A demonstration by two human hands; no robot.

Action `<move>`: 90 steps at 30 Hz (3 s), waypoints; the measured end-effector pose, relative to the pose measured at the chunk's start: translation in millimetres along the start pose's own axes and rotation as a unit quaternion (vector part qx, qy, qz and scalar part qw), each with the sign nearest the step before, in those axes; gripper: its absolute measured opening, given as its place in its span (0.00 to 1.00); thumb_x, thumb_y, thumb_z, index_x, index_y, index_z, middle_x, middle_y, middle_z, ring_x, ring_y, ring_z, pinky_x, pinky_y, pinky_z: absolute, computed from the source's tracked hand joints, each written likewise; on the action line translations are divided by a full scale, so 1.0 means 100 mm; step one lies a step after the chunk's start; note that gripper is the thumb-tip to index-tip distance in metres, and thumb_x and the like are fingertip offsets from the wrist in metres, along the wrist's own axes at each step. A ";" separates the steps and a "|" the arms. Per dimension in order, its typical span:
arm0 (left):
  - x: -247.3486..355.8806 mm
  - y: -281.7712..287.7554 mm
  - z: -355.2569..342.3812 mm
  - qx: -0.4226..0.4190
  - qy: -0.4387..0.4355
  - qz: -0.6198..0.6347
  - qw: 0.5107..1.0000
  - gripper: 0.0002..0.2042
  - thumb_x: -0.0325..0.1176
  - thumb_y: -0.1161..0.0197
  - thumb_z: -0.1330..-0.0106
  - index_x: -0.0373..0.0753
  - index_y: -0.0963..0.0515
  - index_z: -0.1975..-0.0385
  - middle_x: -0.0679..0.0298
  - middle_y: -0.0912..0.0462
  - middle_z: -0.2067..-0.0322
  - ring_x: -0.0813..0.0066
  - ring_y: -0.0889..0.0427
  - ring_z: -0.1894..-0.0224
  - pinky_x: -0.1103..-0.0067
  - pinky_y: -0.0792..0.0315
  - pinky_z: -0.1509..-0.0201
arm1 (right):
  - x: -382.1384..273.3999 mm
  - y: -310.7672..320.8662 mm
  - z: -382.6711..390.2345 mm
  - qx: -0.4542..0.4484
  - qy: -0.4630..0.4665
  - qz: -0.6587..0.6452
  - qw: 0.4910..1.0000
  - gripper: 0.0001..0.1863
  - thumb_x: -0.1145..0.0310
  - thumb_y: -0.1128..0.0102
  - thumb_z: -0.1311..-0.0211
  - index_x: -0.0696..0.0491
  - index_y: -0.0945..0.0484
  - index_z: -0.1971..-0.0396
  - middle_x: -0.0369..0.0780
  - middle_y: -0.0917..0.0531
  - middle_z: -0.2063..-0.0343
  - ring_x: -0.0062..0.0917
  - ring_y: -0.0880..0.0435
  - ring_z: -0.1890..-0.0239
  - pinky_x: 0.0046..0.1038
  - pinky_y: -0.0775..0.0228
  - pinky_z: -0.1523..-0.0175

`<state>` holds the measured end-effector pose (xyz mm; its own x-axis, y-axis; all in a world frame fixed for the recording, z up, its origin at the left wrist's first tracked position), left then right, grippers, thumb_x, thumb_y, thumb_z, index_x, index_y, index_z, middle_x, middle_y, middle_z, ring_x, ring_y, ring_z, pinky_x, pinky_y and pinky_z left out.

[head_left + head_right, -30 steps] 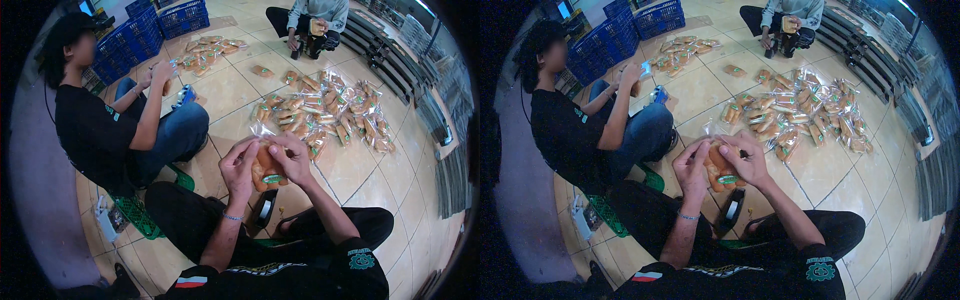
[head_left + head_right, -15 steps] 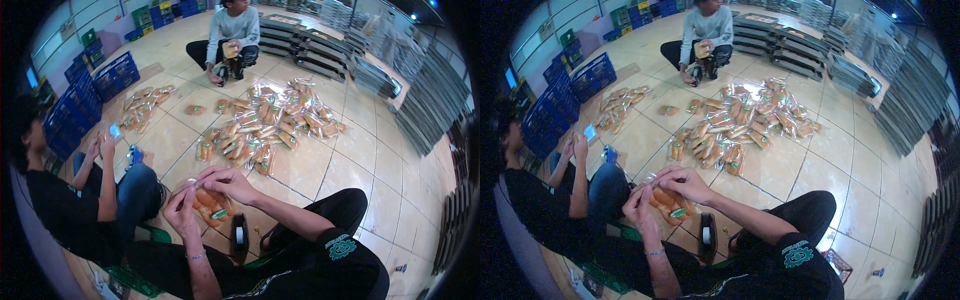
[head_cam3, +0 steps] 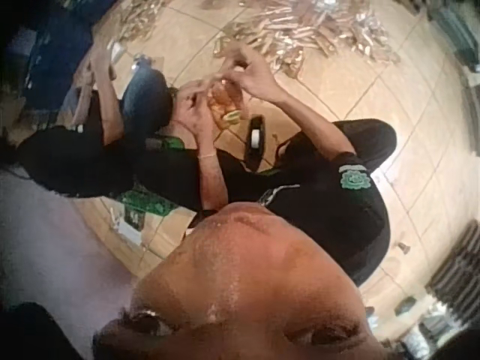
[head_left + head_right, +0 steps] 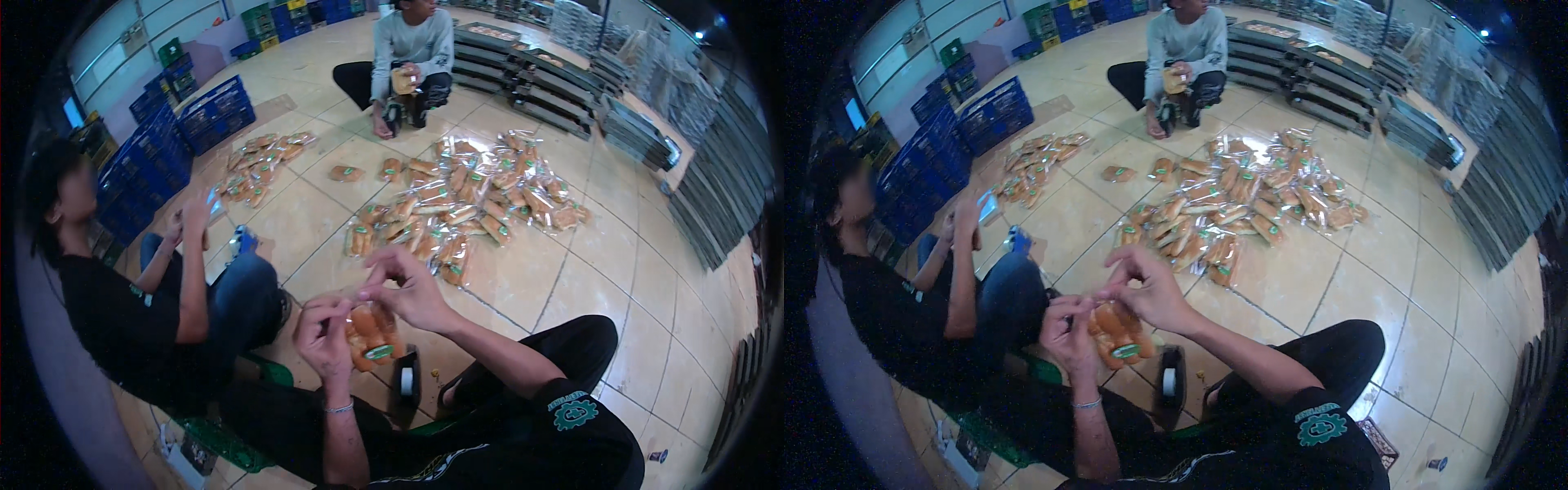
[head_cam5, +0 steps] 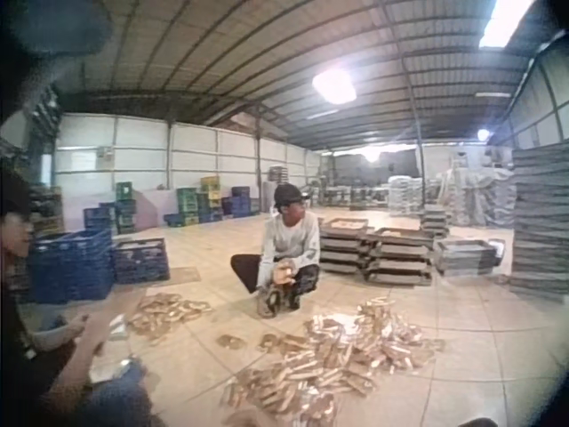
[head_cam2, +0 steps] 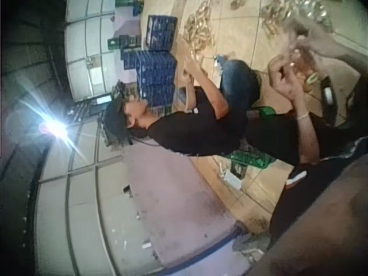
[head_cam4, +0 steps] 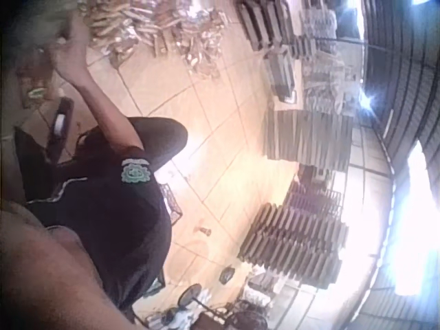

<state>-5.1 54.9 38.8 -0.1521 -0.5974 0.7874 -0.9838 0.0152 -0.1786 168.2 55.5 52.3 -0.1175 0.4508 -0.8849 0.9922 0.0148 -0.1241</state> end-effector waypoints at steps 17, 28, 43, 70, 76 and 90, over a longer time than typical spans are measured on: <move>-0.17 0.04 0.02 -0.053 0.115 -0.203 0.971 0.03 0.25 0.33 0.39 0.33 0.20 0.70 0.63 0.21 0.75 0.75 0.19 0.68 0.81 0.27 0.59 | -0.09 0.01 0.00 -0.042 -0.009 0.305 0.951 0.09 0.67 0.28 0.46 0.51 0.18 0.67 0.33 0.18 0.71 0.26 0.27 0.62 0.27 0.34 0.54; -0.11 -0.03 -0.02 -0.083 0.132 -0.167 0.974 0.10 0.22 0.27 0.48 0.33 0.16 0.66 0.62 0.15 0.70 0.75 0.18 0.64 0.79 0.26 0.56 | 0.11 0.15 0.07 -0.035 -0.217 0.152 0.964 0.09 0.70 0.28 0.47 0.51 0.12 0.65 0.33 0.14 0.72 0.18 0.24 0.66 0.24 0.34 0.56; -0.13 -0.04 0.07 -0.154 0.086 -0.422 0.889 0.08 0.27 0.28 0.46 0.37 0.21 0.71 0.60 0.20 0.67 0.62 0.24 0.61 0.67 0.32 0.50 | 0.26 0.07 0.13 -0.206 0.077 0.575 0.788 0.12 0.61 0.40 0.40 0.55 0.25 0.67 0.42 0.30 0.58 0.38 0.32 0.52 0.35 0.34 0.52; -0.44 -0.13 0.12 -0.211 0.301 0.109 0.924 0.25 0.24 0.28 0.43 0.36 0.30 0.46 0.63 0.20 0.56 0.77 0.21 0.51 0.78 0.25 0.48 | 0.35 0.22 0.04 -0.196 -0.124 0.304 0.924 0.21 0.61 0.32 0.39 0.52 0.20 0.48 0.42 0.18 0.62 0.31 0.18 0.60 0.30 0.26 0.53; -0.52 0.11 0.05 -0.096 0.326 0.071 0.938 0.29 0.18 0.28 0.47 0.37 0.31 0.44 0.59 0.22 0.54 0.75 0.18 0.56 0.80 0.21 0.54 | 1.67 0.85 0.76 -0.096 -0.438 0.186 0.874 0.29 0.41 0.45 0.34 0.56 0.17 0.62 0.41 0.18 0.68 0.25 0.18 0.67 0.28 0.25 0.61; -0.77 0.18 0.08 -0.010 0.320 0.105 0.942 0.26 0.18 0.31 0.44 0.37 0.31 0.44 0.65 0.22 0.53 0.78 0.21 0.52 0.79 0.25 0.47 | 2.63 0.48 2.45 0.022 -0.533 0.122 0.837 0.18 0.58 0.22 0.51 0.51 0.12 0.61 0.44 0.20 0.51 0.28 0.23 0.52 0.33 0.29 0.49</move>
<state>-10.3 94.5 -29.3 -0.3630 0.0254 0.9315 -0.9263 0.0986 -0.3636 174.2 -43.8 -296.5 0.0933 -0.6170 -0.7814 0.9924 -0.0060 0.1233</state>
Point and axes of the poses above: each hand's wrist, its own z-axis away from the middle knuckle, its own y-axis out of the back of the hand, x = y × z, the point moved 5 cm from there along -z, towards the middle knuckle
